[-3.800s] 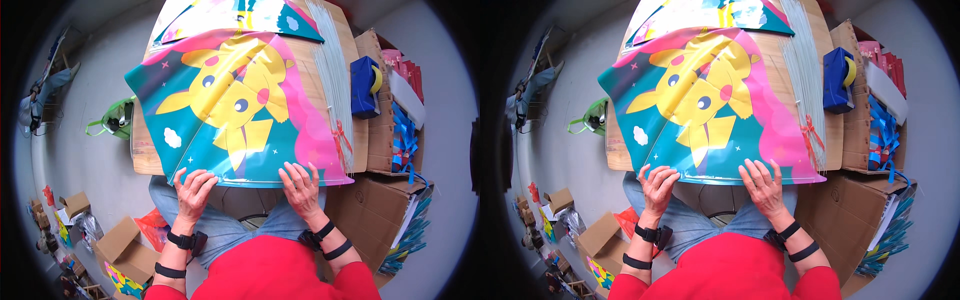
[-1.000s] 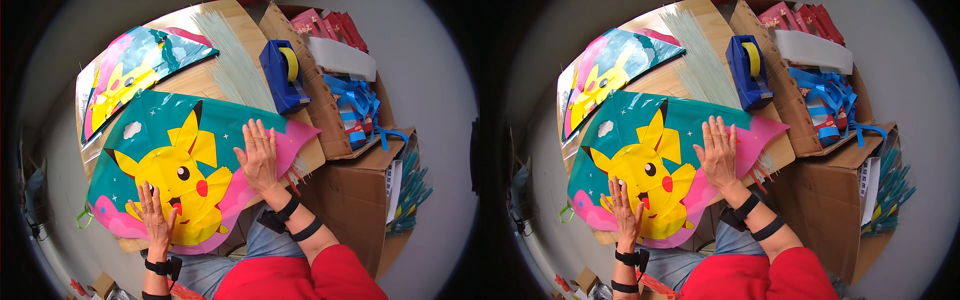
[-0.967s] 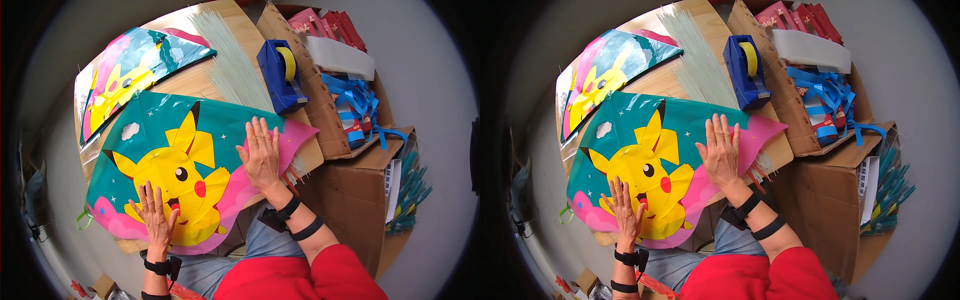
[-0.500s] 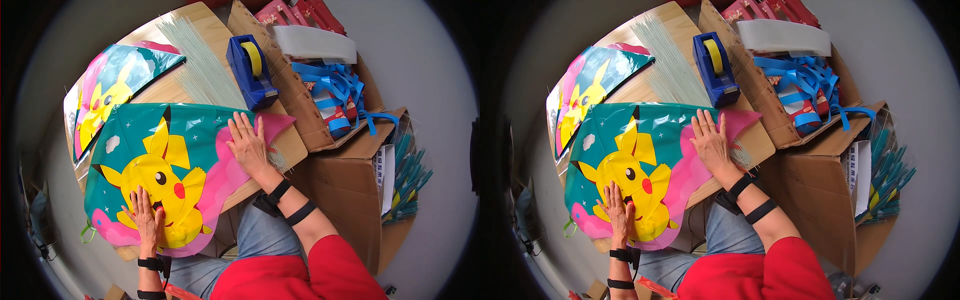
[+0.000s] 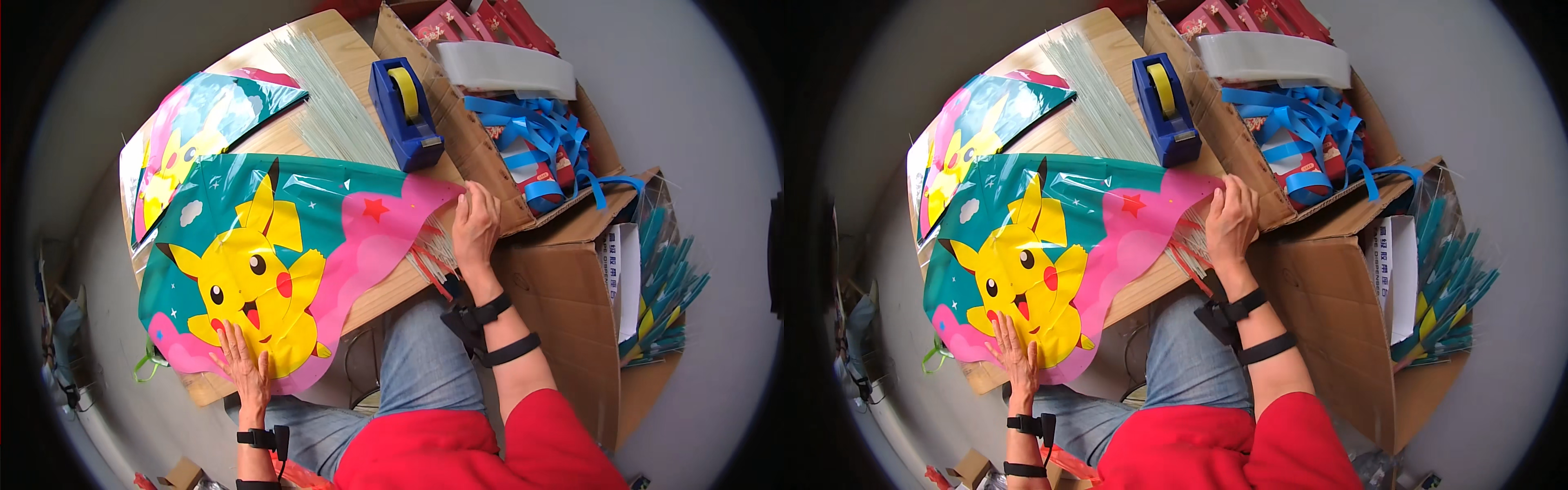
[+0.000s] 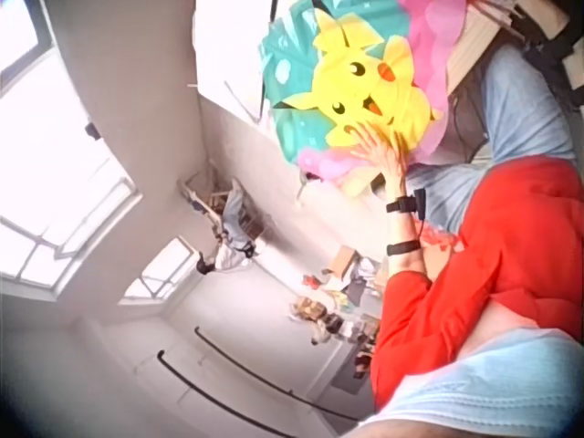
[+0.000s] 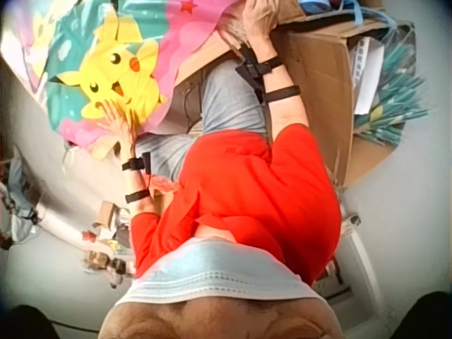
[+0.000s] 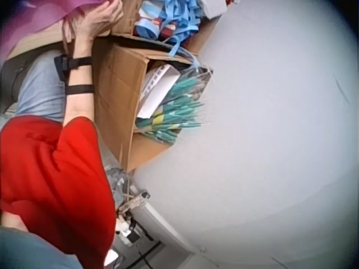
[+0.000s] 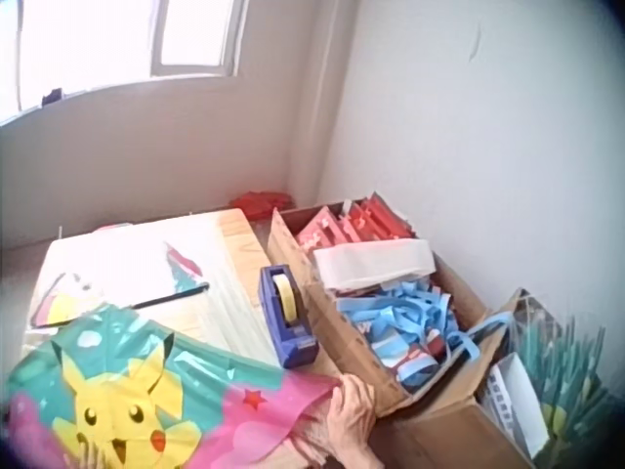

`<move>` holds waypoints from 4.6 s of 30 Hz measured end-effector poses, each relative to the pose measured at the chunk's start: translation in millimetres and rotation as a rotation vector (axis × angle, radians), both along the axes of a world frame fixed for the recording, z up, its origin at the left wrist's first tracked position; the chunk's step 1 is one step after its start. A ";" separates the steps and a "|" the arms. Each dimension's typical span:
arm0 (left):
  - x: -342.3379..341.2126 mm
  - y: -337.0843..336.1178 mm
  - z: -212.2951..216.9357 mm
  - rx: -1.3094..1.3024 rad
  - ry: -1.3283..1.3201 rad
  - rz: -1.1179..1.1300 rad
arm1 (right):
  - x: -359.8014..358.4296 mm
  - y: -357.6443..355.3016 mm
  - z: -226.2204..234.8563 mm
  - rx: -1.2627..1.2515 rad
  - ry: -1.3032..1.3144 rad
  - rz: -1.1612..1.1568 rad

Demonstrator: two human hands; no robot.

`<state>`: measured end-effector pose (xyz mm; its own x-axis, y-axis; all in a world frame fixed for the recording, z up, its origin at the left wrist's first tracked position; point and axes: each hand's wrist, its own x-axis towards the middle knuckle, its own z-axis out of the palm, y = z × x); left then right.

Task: The person assembles a Pikachu-themed kite by inserting a plastic rod into a sleeve and securing it with tape. They then attach blue ribbons to the kite's tail using additional tape.

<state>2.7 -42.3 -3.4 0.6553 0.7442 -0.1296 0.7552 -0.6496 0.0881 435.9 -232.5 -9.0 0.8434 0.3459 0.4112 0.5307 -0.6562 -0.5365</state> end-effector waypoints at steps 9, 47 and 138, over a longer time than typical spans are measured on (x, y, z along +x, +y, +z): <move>-8.4 5.6 0.7 -0.035 0.103 0.026 | 71.3 12.5 1.7 -0.360 0.411 0.275; 347.0 -32.5 -24.0 -0.147 -0.180 -0.874 | 37.2 -18.3 -28.0 0.116 0.654 -0.113; 160.6 -177.3 126.3 -1.930 -1.181 -0.039 | -153.5 -85.7 171.4 -0.014 -0.617 0.646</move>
